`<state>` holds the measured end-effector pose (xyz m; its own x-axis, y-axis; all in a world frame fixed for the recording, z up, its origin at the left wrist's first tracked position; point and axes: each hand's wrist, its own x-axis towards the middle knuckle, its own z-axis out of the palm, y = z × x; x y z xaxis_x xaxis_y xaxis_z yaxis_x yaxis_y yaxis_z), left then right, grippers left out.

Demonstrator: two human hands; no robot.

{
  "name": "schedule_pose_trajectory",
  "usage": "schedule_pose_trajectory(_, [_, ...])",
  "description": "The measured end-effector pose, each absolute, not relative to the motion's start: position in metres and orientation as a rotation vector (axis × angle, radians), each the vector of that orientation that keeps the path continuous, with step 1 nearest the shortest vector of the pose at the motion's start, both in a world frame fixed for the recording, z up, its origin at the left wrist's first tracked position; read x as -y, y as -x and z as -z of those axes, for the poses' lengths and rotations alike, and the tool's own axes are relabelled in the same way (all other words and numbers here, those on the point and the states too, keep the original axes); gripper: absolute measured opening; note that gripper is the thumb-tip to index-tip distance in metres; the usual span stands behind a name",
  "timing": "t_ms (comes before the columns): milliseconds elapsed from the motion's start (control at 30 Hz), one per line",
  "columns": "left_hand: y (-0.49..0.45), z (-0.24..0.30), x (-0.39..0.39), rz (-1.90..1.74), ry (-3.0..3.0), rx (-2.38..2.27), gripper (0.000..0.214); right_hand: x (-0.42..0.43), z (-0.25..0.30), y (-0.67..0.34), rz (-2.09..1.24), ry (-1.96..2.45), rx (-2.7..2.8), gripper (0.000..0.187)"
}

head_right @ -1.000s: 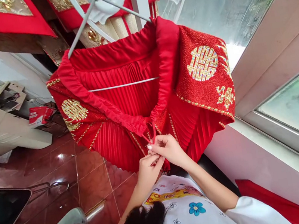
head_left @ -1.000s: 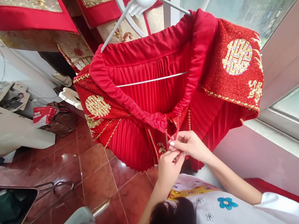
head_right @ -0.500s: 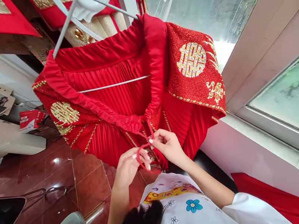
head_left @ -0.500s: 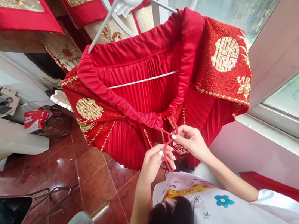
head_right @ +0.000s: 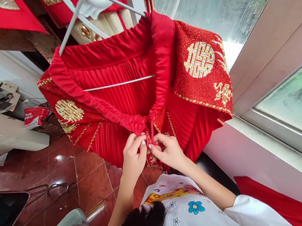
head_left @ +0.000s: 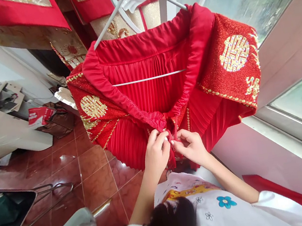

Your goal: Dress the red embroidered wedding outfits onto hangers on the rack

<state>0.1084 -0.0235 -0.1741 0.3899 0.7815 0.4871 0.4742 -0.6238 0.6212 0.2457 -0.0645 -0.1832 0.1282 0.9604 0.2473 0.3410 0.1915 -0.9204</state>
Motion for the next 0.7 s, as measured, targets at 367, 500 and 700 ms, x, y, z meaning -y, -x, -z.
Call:
schedule_pose_trajectory(367, [-0.102,0.174,0.026,-1.233,-2.040,-0.860,0.023,0.057,0.183,-0.246,-0.901,1.305,1.325,0.034])
schedule_pose_trajectory(500, [-0.110,0.183,0.028,-1.310,-1.607,-0.820,0.014,0.053,0.177,-0.244,-1.177,1.170,1.125,0.045])
schedule_pose_trajectory(700, [-0.122,0.193,0.020,-1.152,-0.755,-0.684,0.031,0.051,0.174,-0.243,-1.389,1.116,1.024,0.050])
